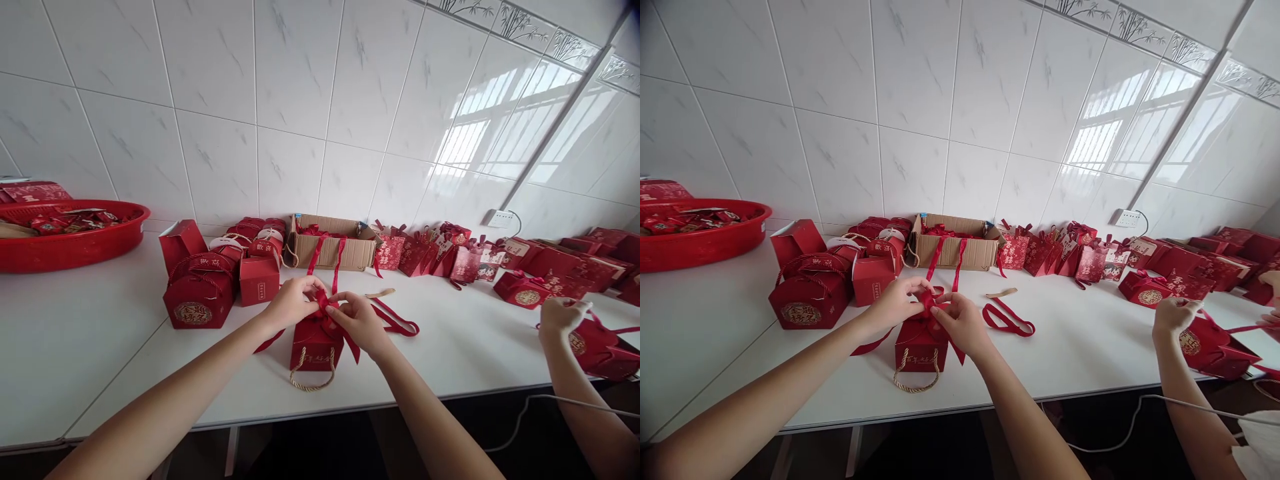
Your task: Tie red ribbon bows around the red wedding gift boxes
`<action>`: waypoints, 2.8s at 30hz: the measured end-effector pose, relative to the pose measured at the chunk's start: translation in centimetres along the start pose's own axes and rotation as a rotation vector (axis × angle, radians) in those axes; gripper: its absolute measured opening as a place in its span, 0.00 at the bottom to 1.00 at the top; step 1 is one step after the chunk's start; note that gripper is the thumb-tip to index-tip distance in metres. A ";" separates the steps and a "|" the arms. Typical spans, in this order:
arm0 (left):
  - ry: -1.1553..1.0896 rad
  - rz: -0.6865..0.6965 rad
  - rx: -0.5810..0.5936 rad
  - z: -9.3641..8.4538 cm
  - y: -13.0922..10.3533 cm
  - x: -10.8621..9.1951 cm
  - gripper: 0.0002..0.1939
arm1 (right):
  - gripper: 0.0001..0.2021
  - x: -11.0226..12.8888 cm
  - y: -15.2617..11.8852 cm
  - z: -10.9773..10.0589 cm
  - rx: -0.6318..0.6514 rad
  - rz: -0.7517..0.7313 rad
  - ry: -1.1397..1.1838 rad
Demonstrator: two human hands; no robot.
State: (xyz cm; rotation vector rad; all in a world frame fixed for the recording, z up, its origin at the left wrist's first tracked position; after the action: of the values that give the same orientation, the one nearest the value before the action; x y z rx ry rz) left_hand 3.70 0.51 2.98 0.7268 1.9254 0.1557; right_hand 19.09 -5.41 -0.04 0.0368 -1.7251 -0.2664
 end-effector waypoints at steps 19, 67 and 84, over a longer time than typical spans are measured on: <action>0.095 0.063 0.117 -0.7 0.6 -0.6 0.13 | 0.19 2.2 -1.0 -1.3 0.039 0.055 0.155; -0.083 -0.332 0.264 -2.6 -2.1 4.7 0.23 | 0.11 -0.1 0.2 -0.5 0.293 -0.075 -0.098; -0.344 -0.207 0.335 -3.1 -1.2 -4.7 0.14 | 0.09 0.9 -1.2 3.3 -0.163 -0.271 -0.574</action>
State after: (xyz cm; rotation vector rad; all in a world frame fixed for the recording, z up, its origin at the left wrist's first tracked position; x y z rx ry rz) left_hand 1.90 -2.40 7.60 0.7127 1.6961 -0.4055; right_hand 15.59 -6.22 0.13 0.0805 -2.2623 -0.6669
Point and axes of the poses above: each hand's wrist, its own y-axis towards the middle knuckle, its own z-axis out of the palm, x = y × z, the point moved 2 cm from there along y, towards the middle knuckle, and after that the axes turned 9 degrees about -x, right-handed, at the moved point
